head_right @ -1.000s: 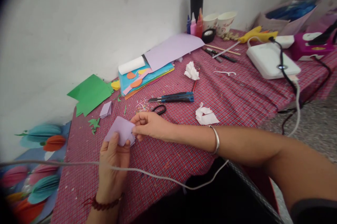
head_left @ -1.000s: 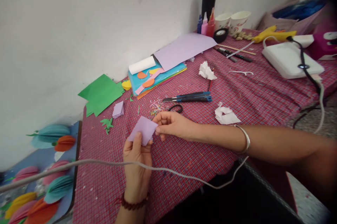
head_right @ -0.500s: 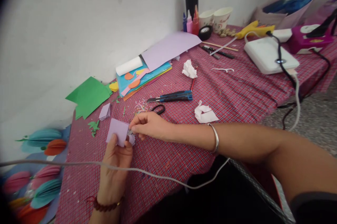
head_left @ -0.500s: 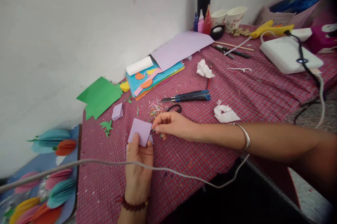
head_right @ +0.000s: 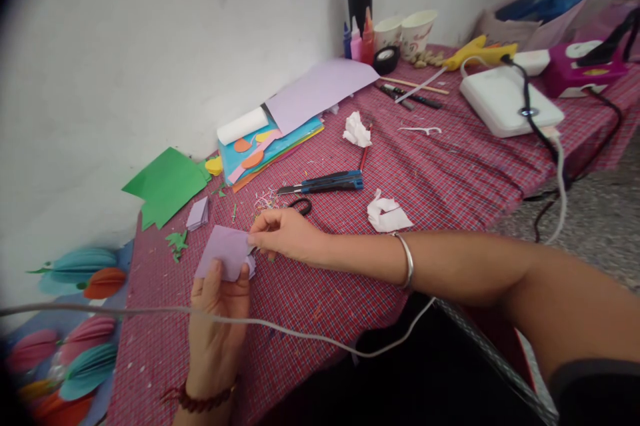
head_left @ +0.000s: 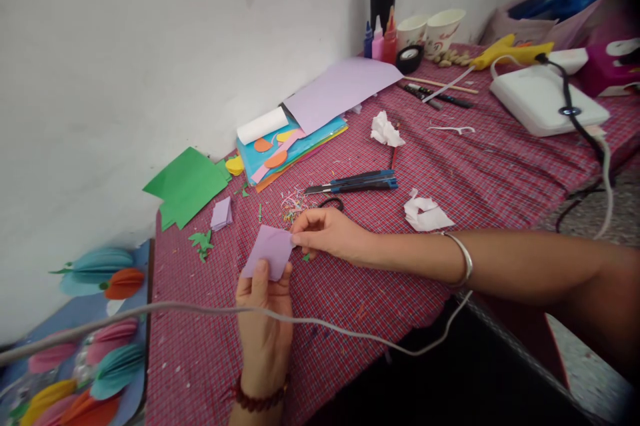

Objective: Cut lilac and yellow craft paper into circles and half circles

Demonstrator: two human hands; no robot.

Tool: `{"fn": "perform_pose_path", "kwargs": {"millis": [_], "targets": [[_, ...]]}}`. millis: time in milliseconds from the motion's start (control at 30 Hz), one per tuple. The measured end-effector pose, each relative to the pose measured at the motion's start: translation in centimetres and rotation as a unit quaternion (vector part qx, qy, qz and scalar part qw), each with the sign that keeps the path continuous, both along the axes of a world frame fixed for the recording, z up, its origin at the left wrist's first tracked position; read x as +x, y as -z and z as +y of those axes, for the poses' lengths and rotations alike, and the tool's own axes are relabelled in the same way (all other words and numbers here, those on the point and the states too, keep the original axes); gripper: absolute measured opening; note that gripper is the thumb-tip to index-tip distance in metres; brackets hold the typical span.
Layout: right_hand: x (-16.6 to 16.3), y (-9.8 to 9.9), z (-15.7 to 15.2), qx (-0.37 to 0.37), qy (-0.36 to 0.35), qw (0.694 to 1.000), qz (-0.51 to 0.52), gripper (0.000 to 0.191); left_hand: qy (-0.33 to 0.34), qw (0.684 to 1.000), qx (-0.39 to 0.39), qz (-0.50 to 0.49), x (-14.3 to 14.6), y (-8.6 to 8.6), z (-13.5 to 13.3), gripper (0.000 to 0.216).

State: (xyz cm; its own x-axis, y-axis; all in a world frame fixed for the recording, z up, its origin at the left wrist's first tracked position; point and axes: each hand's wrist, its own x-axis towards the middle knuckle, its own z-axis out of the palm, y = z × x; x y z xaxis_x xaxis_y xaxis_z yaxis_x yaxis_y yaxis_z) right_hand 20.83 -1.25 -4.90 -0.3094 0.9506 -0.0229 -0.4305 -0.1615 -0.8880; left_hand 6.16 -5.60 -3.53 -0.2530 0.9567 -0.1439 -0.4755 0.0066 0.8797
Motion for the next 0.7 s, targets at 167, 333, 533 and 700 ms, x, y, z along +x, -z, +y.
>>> {"fn": "perform_pose_path", "kwargs": {"millis": [167,333,533,700], "targets": [[0.09,-0.23,-0.04,-0.013,0.014,0.999,0.040,0.024,0.001,1.000,0.015,0.017,0.44,0.00,-0.13,0.010],[0.07,-0.26,-0.05,-0.017,0.015,0.997,0.072,0.024,0.000,0.999,0.024,0.028,0.65,0.04,-0.12,0.011],[0.05,-0.17,0.07,-0.014,0.019,0.997,0.074,0.018,0.000,1.000,0.009,0.016,0.76,0.03,-0.10,0.010],[0.14,-0.34,0.25,-0.039,-0.004,0.997,0.060,0.019,-0.013,0.999,-0.030,0.021,0.56,-0.17,-0.02,0.013]]}}
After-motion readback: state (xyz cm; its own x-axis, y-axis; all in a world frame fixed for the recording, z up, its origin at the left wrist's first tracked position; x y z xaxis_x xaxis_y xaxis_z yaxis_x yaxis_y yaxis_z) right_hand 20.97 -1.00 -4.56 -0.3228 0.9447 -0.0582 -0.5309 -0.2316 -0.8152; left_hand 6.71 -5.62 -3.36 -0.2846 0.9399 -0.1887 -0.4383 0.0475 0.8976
